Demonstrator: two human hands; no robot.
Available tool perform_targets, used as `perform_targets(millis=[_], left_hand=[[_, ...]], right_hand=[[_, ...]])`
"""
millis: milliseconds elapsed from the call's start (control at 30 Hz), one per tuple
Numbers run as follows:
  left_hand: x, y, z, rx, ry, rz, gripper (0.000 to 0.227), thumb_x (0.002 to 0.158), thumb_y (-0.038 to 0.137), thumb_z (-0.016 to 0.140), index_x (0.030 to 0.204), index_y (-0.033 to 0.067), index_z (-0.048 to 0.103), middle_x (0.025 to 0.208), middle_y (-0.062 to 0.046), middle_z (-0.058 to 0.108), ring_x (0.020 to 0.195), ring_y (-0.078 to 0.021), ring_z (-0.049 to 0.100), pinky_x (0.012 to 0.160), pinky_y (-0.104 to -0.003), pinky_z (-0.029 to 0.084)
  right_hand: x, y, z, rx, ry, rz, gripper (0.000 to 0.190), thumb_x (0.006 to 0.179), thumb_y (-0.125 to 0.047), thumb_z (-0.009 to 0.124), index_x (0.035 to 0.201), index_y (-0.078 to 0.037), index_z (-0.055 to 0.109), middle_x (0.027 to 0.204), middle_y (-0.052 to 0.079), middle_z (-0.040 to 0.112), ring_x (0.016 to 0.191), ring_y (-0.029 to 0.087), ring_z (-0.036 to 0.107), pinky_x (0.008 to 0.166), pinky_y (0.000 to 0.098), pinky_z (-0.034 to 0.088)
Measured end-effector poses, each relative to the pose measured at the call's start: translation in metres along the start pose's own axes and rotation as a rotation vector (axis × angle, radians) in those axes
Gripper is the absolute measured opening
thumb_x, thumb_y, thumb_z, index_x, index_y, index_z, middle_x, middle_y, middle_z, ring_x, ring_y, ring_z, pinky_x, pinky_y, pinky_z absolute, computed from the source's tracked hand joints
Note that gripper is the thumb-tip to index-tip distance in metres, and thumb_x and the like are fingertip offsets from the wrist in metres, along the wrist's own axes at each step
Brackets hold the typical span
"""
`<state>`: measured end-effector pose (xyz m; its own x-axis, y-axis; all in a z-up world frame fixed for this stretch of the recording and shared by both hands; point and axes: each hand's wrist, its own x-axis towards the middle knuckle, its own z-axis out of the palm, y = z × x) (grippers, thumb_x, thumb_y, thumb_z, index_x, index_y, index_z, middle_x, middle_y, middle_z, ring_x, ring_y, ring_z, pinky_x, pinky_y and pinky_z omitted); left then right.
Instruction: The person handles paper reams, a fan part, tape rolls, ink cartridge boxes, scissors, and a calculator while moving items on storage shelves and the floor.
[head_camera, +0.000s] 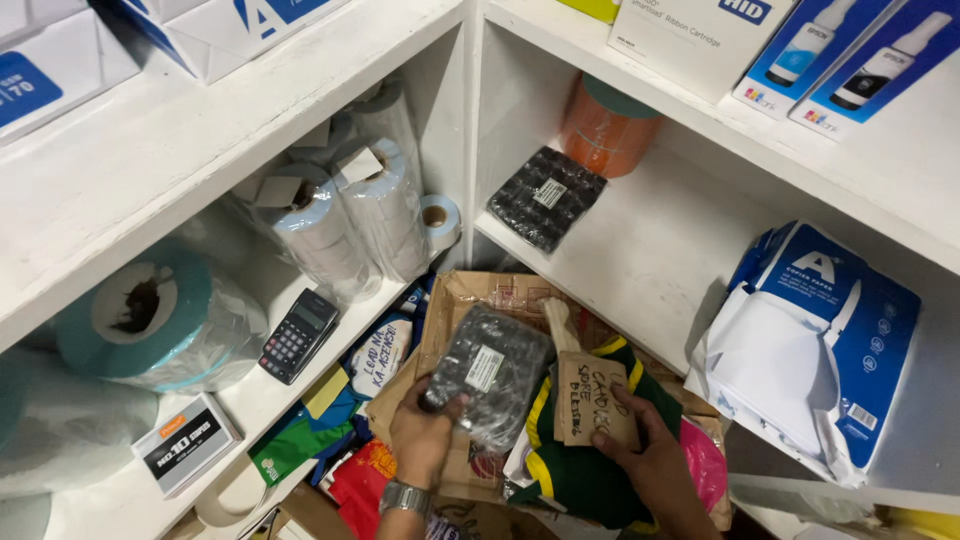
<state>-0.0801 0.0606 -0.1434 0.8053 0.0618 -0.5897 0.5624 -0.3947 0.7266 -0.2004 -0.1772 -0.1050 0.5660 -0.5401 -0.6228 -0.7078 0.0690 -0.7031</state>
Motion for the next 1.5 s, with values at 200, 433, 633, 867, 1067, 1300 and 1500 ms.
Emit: perform_targets(millis=[200,433,633,867,1067,1300,1500], left_hand=[[0.002,-0.016,0.03,-1.076,0.164,-0.199,0.033,0.074,-0.01,0.083,0.084,0.0091,0.059,0.099,-0.019,0.075,0.092,-0.0338,0.069,0.081,-0.047,0.057],[-0.021,0.02,0.048,-0.811,0.152,-0.064,0.066,0.067,0.011,0.086,0.128,0.0138,0.061,0.136,-0.008,0.062,0.122,-0.0293,0.067,0.097,-0.043,0.065],[-0.007,0.006,0.07,-0.73,0.057,0.028,0.09,0.073,0.015,0.078,0.151,0.0306,0.036,0.141,-0.016,0.066,0.119,-0.0351,0.067,0.09,-0.053,0.059],[-0.029,0.073,0.028,-0.713,0.123,0.039,0.065,0.087,-0.009,0.058,0.143,0.019,0.041,0.128,-0.012,0.063,0.115,-0.0345,0.069,0.085,-0.047,0.067],[-0.044,0.181,0.013,-0.892,-0.003,-0.005,0.08,0.085,0.001,0.065,0.152,0.0273,0.032,0.146,-0.016,0.057,0.124,-0.0374,0.064,0.097,-0.057,0.059],[0.081,0.239,0.11,-1.229,-0.138,0.202,0.072,0.076,-0.011,0.067,0.138,0.0178,0.045,0.128,-0.02,0.064,0.108,-0.0337,0.064,0.089,-0.053,0.056],[0.155,0.23,0.177,-0.971,0.205,0.325,0.077,0.086,0.023,0.075,0.151,0.0206,0.033,0.152,-0.012,0.052,0.131,-0.024,0.057,0.109,-0.034,0.047]], right_hand=[[0.002,0.004,-0.004,-0.001,0.007,-0.048,0.073,0.075,-0.014,0.085,0.143,-0.029,0.061,0.156,-0.001,0.058,0.142,0.018,0.053,0.118,0.0352,0.045],[0.013,0.017,-0.003,0.038,0.0,-0.081,0.073,0.075,-0.013,0.084,0.143,-0.025,0.061,0.154,-0.001,0.059,0.139,0.016,0.054,0.117,0.0334,0.044],[0.016,0.022,-0.003,0.085,0.005,-0.075,0.075,0.075,-0.009,0.084,0.144,-0.024,0.06,0.152,0.001,0.061,0.136,0.016,0.056,0.116,0.0319,0.044],[0.008,0.005,-0.01,0.014,-0.036,-0.025,0.073,0.075,-0.016,0.086,0.142,-0.029,0.062,0.159,-0.004,0.055,0.143,0.016,0.052,0.117,0.0329,0.043],[0.017,0.013,-0.011,0.041,-0.046,0.004,0.073,0.075,-0.017,0.086,0.142,-0.03,0.062,0.155,-0.002,0.058,0.137,0.016,0.057,0.114,0.0322,0.049],[0.037,0.04,-0.013,0.025,-0.029,-0.099,0.074,0.073,-0.018,0.089,0.142,-0.024,0.063,0.156,-0.006,0.06,0.145,0.011,0.052,0.12,0.029,0.041],[0.031,0.024,-0.016,0.03,-0.063,-0.017,0.075,0.072,-0.024,0.091,0.142,-0.03,0.064,0.147,-0.004,0.069,0.132,0.012,0.064,0.113,0.0271,0.051]])
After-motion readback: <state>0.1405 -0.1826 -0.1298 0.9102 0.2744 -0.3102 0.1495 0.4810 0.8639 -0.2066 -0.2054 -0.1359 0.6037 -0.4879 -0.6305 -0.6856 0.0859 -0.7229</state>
